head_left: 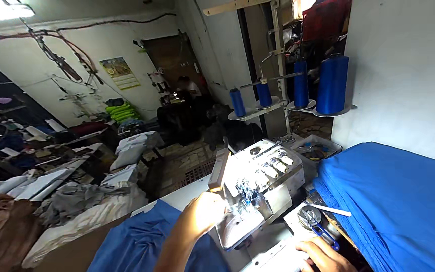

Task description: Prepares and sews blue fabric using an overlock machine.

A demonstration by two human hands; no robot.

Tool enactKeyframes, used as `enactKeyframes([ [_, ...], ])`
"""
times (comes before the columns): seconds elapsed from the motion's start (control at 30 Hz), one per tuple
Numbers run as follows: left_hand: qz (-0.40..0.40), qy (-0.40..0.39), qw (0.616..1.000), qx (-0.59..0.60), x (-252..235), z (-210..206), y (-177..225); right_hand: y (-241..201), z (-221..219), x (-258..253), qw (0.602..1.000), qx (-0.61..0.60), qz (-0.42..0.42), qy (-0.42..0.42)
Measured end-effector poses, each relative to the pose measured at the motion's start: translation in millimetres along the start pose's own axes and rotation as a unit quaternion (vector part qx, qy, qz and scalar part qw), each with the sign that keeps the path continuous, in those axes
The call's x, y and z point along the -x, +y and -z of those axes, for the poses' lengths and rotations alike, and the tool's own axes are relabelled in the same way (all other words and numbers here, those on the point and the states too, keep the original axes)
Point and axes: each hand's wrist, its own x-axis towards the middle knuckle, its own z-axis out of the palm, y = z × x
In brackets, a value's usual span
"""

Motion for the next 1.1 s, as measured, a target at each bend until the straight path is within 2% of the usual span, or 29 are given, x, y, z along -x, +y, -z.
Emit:
enactKeyframes([
  [0.17, 0.018, -0.069, 0.983, 0.171, -2, -16, 15, -11, -5, -10, 0.999, -0.028, 0.018, -0.037],
  [0.23, 0.006, -0.046, 0.972, 0.231, 2, -14, 7, -19, -9, -20, 0.998, -0.046, 0.036, -0.023],
  [0.33, -0.03, 0.11, 0.977, 0.182, 1, -21, -16, -31, -30, -51, 0.994, -0.037, 0.08, 0.066],
  [0.4, -0.061, 0.221, 0.955, 0.189, -3, -23, -21, -36, -52, -81, 0.984, 0.001, 0.12, 0.129],
  [0.5, -0.12, 0.28, 0.903, 0.301, -5, -17, -5, -42, -74, -117, 0.983, 0.058, 0.135, 0.109],
  [0.57, -0.161, 0.251, 0.869, 0.396, -4, -17, 10, -38, -83, -131, 0.986, 0.079, 0.122, 0.08],
  [0.7, -0.209, 0.232, 0.823, 0.475, -28, -26, 16, -32, -84, -137, 0.982, 0.098, 0.133, 0.095],
  [0.8, -0.225, 0.159, 0.769, 0.576, -46, -27, 9, -31, -82, -139, 0.978, 0.115, 0.146, 0.093],
  [0.87, -0.31, 0.12, 0.751, 0.57, -73, -35, -14, -32, -81, -140, 0.974, 0.123, 0.166, 0.094],
  [0.93, -0.386, 0.13, 0.763, 0.502, -88, -36, -26, -36, -79, -144, 0.969, 0.127, 0.187, 0.098],
  [1.03, -0.312, 0.149, 0.786, 0.513, -55, -10, 6, -44, -75, -146, 0.971, 0.158, 0.176, 0.042],
  [1.1, -0.332, 0.182, 0.796, 0.473, -51, -4, 12, -45, -73, -147, 0.969, 0.173, 0.179, 0.011],
])
